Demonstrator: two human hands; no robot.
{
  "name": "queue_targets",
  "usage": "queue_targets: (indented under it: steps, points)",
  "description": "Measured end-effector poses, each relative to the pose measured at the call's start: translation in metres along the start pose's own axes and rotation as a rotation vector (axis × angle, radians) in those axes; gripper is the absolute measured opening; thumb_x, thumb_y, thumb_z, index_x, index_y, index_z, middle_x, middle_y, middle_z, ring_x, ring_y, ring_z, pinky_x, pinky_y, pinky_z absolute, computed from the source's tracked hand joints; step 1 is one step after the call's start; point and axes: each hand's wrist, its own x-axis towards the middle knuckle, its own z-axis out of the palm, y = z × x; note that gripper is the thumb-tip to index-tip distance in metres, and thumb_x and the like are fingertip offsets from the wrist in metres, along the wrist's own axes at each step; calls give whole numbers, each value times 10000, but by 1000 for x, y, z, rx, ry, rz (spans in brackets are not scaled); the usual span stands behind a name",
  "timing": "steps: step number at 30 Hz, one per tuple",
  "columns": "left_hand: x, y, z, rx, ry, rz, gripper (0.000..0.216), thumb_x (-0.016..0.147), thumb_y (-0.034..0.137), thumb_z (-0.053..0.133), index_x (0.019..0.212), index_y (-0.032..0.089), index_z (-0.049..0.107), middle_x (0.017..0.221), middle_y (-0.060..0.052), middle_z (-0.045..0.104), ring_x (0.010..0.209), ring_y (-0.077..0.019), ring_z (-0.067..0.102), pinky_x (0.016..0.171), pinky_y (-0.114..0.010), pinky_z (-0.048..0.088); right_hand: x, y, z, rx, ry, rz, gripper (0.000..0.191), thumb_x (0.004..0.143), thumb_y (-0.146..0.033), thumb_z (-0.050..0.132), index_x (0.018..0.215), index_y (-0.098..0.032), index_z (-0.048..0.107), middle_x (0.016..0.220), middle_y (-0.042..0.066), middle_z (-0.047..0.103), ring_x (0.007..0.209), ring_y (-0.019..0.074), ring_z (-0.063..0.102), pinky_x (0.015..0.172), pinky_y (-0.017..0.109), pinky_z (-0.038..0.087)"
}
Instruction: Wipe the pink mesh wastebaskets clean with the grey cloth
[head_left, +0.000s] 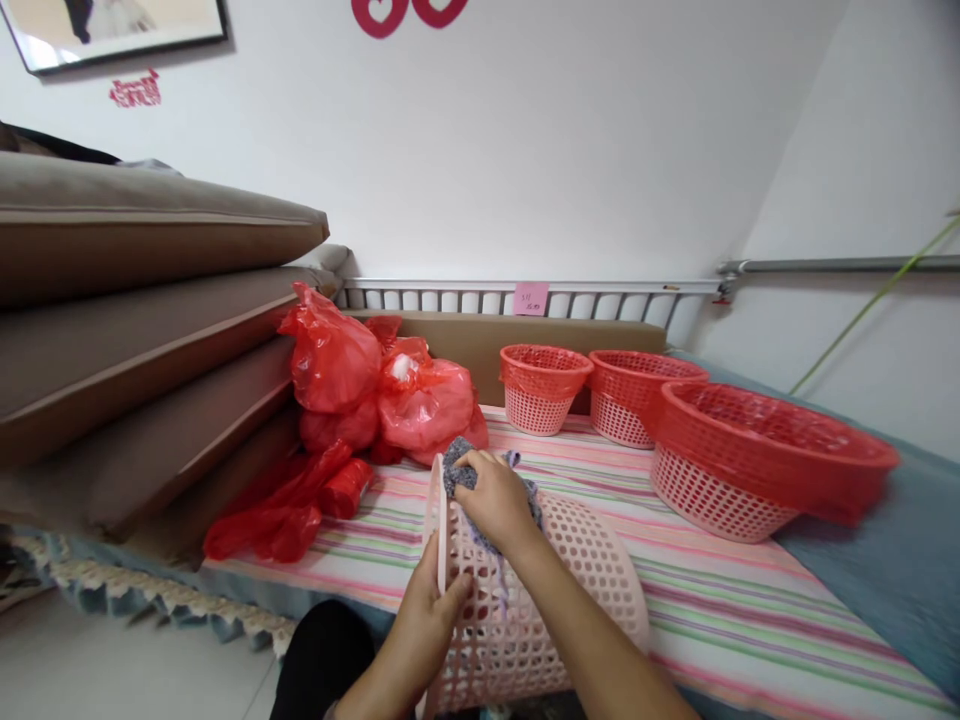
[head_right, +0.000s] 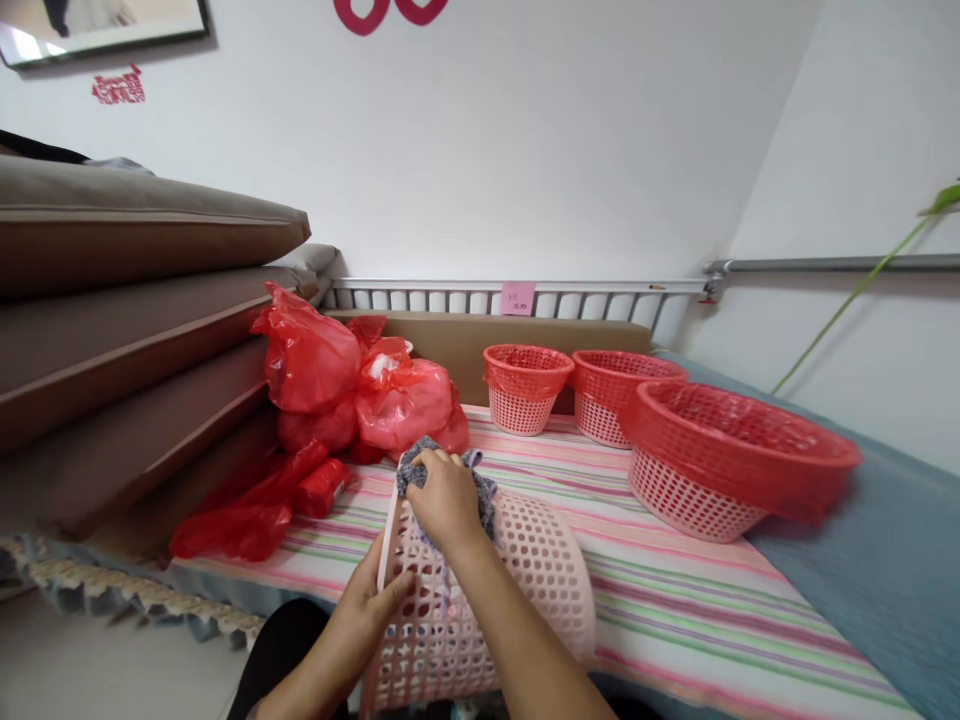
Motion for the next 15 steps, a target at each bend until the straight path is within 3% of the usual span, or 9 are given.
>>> queue_targets:
  steps: [5, 9, 13, 15]
  points:
    - [-2, 6, -6, 65, -58, 87, 603, 805, 341, 610, 1349, 193, 395, 1066, -85, 644, 970, -264, 602, 828, -378, 494, -43, -9, -18, 68, -75, -102, 259, 689, -98, 561, 899, -227, 642, 945, 11, 639, 936, 205, 520, 837, 301, 383]
    - [3, 17, -6, 101, -61, 189, 540, 777, 268, 643, 1293, 213, 492, 1254, -69, 584, 1203, -291, 482, 1048, -408, 344, -73, -15, -25, 15, -57, -134, 316, 716, -71, 545, 951, -245, 664, 955, 18, 634, 921, 206, 506, 843, 321, 384]
    - [-2, 12, -7, 42, -96, 24, 686, 798, 340, 629, 1408, 223, 337, 1192, -107, 612, 986, -289, 608, 797, -400, 514, -51, -13, -20, -65, -35, -108, 309, 736, -82, 535, 969, -225, 680, 945, 37, 644, 925, 211, 515, 848, 314, 391]
    - [-9, 6, -10, 9, -90, -47, 744, 800, 357, 632, 1439, 251, 265, 1235, -111, 589, 970, -280, 617, 730, -363, 530, -29, -10, -14, -100, -42, -98, 277, 743, -104, 540, 949, -220, 684, 948, 44, 652, 924, 212, 526, 836, 304, 389]
